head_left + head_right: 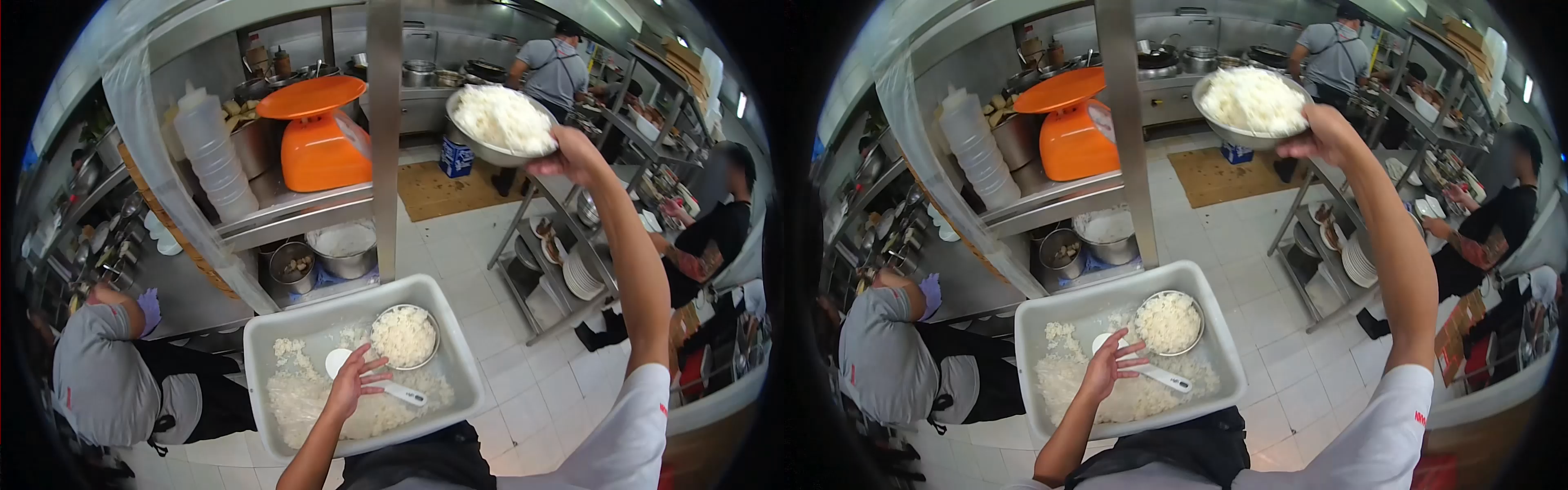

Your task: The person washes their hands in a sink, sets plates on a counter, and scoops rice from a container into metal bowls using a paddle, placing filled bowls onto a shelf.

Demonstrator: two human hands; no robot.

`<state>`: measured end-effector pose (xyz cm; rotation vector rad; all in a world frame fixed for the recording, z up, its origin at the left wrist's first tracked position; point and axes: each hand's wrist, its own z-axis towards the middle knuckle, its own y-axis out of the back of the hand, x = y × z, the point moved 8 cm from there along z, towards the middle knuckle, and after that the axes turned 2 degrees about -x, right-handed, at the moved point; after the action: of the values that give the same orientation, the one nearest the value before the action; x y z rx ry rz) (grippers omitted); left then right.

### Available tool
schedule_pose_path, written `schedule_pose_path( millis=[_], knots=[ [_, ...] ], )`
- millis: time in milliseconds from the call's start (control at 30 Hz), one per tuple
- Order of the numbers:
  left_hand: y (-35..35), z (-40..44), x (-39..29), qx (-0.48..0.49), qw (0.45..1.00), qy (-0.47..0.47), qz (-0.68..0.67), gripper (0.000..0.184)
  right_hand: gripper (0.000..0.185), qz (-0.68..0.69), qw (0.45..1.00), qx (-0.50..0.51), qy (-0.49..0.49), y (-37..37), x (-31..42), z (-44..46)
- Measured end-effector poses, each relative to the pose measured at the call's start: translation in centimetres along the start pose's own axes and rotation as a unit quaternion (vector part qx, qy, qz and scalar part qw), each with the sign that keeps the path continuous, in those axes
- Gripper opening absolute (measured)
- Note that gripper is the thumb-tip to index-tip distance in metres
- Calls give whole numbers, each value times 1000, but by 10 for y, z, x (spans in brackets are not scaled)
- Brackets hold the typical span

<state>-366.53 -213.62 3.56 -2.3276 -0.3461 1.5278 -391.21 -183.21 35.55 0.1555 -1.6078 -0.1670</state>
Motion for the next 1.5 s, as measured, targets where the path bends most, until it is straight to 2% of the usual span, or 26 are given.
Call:
schedule_pose_path(
  millis=[200,400,500,567,633,667,900,933,967,1033,1100,1233,1367,1433,1467,1500],
  knots=[
    [1,-23,25,-158,986,-33,-44,47,34,28,985,152,73,-67,69,101],
    [15,-66,49,-315,942,-58,-96,51,36,35,951,282,126,-165,126,121],
    [20,-78,57,-353,925,-62,-123,44,37,34,935,338,107,-207,139,119],
    [20,-83,60,-369,918,-64,-132,44,32,36,936,335,105,-230,140,120],
    [21,-87,65,-383,911,-65,-140,44,32,-13,919,365,150,-250,144,113],
    [22,-90,69,-394,906,-65,-139,43,27,25,909,388,151,-257,141,110],
    [27,-111,85,-463,876,-32,-131,51,20,34,877,453,158,-276,129,107],
    [26,-114,85,-469,873,-36,-132,51,11,17,872,466,146,-269,131,95],
    [25,-115,87,-470,873,-35,-127,51,11,22,874,464,145,-270,130,99],
    [22,-120,84,-499,856,-26,-134,51,19,8,845,514,147,-279,128,98],
    [11,-124,77,-491,862,-9,-124,53,25,-5,840,522,145,-280,125,102],
    [8,-136,82,-533,834,8,-141,48,40,-46,815,560,140,-277,119,100],
    [28,-156,100,-579,810,34,-83,47,45,-30,803,581,128,-288,112,115],
    [60,-195,130,-675,729,43,108,51,48,-16,795,591,134,-283,110,116],
    [61,-196,138,-678,725,46,111,51,49,2,809,573,129,-278,109,118],
    [59,-204,137,-722,660,62,200,54,51,19,823,554,124,-274,109,123]
  ],
)
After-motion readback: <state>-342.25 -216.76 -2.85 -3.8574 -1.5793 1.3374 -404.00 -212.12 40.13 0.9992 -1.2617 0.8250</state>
